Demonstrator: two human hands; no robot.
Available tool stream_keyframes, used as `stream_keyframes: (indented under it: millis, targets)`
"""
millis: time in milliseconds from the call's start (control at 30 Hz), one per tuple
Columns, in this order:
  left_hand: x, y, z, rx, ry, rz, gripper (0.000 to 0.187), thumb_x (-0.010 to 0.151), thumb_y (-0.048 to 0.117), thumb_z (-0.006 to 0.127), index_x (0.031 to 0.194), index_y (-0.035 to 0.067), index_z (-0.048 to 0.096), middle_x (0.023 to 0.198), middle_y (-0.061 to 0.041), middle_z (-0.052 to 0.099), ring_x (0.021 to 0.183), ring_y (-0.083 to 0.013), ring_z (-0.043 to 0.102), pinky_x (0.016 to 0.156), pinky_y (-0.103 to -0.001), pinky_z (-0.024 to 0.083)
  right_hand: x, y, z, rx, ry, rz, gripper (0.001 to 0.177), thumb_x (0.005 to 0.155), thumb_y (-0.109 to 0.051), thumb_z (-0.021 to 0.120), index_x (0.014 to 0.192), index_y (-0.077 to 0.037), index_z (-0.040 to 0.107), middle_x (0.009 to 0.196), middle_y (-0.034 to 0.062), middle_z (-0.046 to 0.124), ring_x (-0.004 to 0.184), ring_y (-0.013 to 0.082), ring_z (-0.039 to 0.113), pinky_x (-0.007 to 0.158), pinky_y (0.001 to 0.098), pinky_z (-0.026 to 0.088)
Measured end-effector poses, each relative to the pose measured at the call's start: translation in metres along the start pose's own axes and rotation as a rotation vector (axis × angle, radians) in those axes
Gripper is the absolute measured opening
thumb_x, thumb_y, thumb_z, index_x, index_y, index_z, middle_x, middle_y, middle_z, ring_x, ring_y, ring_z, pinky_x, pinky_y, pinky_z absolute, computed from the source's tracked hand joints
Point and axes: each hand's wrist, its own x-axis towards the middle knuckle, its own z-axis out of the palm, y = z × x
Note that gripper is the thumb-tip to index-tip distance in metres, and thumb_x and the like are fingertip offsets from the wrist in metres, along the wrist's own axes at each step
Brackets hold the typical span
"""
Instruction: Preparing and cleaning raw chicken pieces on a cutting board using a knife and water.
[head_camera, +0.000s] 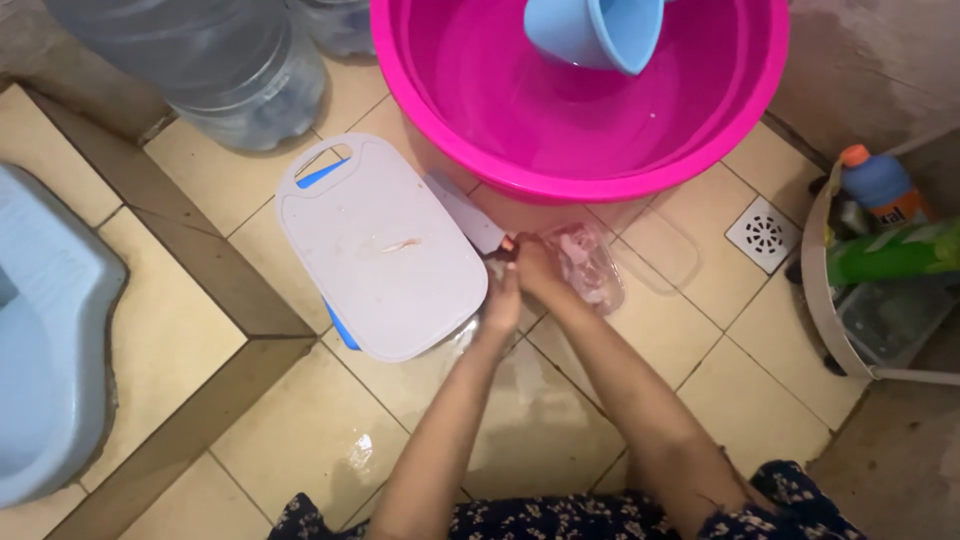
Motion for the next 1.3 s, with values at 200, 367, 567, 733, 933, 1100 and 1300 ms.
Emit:
stream_keyframes:
  millis: [200, 367, 567, 733, 933, 1100, 1300]
  targets:
    - [-0.085, 0.195, -0.059, 0.109, -0.158, 0.107, 0.050, 0.097, 0.041, 0.051, 0.136, 0.010, 0.054, 0.128, -0.025, 0.064, 0.121, -0.0434, 0.058, 0.101, -0.050, 0.045, -0.003, 0.025, -0.069, -0.079, -0.060, -0.121, 0.043, 0.086, -0.037, 0.070, 0.122, -0.013, 0.066, 0.111, 0.0164, 0.073, 0.109, 0.0350, 0.068, 0.094, 0.0453, 0.052]
    - [-0.067, 0.225, -0.129, 0.524, 0.168, 0.336, 0.026, 0.087, 0.015, 0.059, 0.107, 0.010, 0.075, 0.103, -0.016, 0.073, 0.100, -0.0368, 0.068, 0.084, -0.050, 0.053, -0.017, 0.023, -0.111, -0.205, -0.068, -0.116, 0.045, 0.084, -0.035, 0.068, 0.126, -0.018, 0.066, 0.113, 0.0121, 0.074, 0.108, 0.0337, 0.069, 0.092, 0.0458, 0.053]
    - [-0.044, 0.204, -0.200, 0.878, 0.494, 0.294, 0.015, 0.084, 0.011, 0.063, 0.089, 0.008, 0.077, 0.103, -0.013, 0.068, 0.102, -0.0341, 0.062, 0.078, -0.048, 0.054, -0.046, -0.007, -0.183, -0.360, -0.170, -0.208, 0.051, 0.087, -0.035, 0.067, 0.134, -0.019, 0.059, 0.115, 0.0137, 0.072, 0.107, 0.0360, 0.068, 0.089, 0.0489, 0.054]
    - [-0.033, 0.184, -0.204, 0.815, 0.476, 0.217, 0.013, 0.087, 0.015, 0.065, 0.087, 0.008, 0.076, 0.099, -0.013, 0.068, 0.096, -0.0340, 0.064, 0.079, -0.047, 0.055, -0.067, 0.005, -0.219, -0.497, -0.271, -0.183, 0.050, 0.088, -0.032, 0.065, 0.135, -0.020, 0.055, 0.112, 0.0136, 0.073, 0.105, 0.0359, 0.068, 0.085, 0.0508, 0.054]
    - [-0.046, 0.202, -0.175, 0.845, 0.494, 0.475, 0.008, 0.091, 0.006, 0.064, 0.089, 0.007, 0.072, 0.101, -0.012, 0.068, 0.100, -0.0348, 0.064, 0.082, -0.048, 0.055, -0.062, 0.079, -0.208, -0.472, -0.240, -0.135, 0.039, 0.091, -0.036, 0.065, 0.123, -0.014, 0.057, 0.102, 0.0106, 0.075, 0.099, 0.0352, 0.070, 0.083, 0.0510, 0.054]
    - [-0.065, 0.224, -0.087, 0.630, 0.098, 0.695, 0.019, 0.082, 0.008, 0.064, 0.098, 0.007, 0.074, 0.100, -0.017, 0.071, 0.097, -0.0391, 0.066, 0.080, -0.050, 0.054, -0.050, 0.136, -0.183, -0.316, -0.164, -0.105, 0.027, 0.089, -0.028, 0.065, 0.111, -0.012, 0.060, 0.096, 0.0159, 0.073, 0.094, 0.0376, 0.070, 0.079, 0.0513, 0.054]
    - [-0.024, 0.142, 0.007, 0.425, -0.121, 0.415, 0.023, 0.082, 0.005, 0.061, 0.098, 0.009, 0.076, 0.092, -0.017, 0.075, 0.089, -0.0363, 0.072, 0.081, -0.046, 0.056, -0.036, 0.146, -0.179, -0.337, -0.103, -0.194, 0.020, 0.094, -0.026, 0.061, 0.107, -0.011, 0.058, 0.094, 0.0172, 0.073, 0.091, 0.0394, 0.070, 0.076, 0.0535, 0.053]
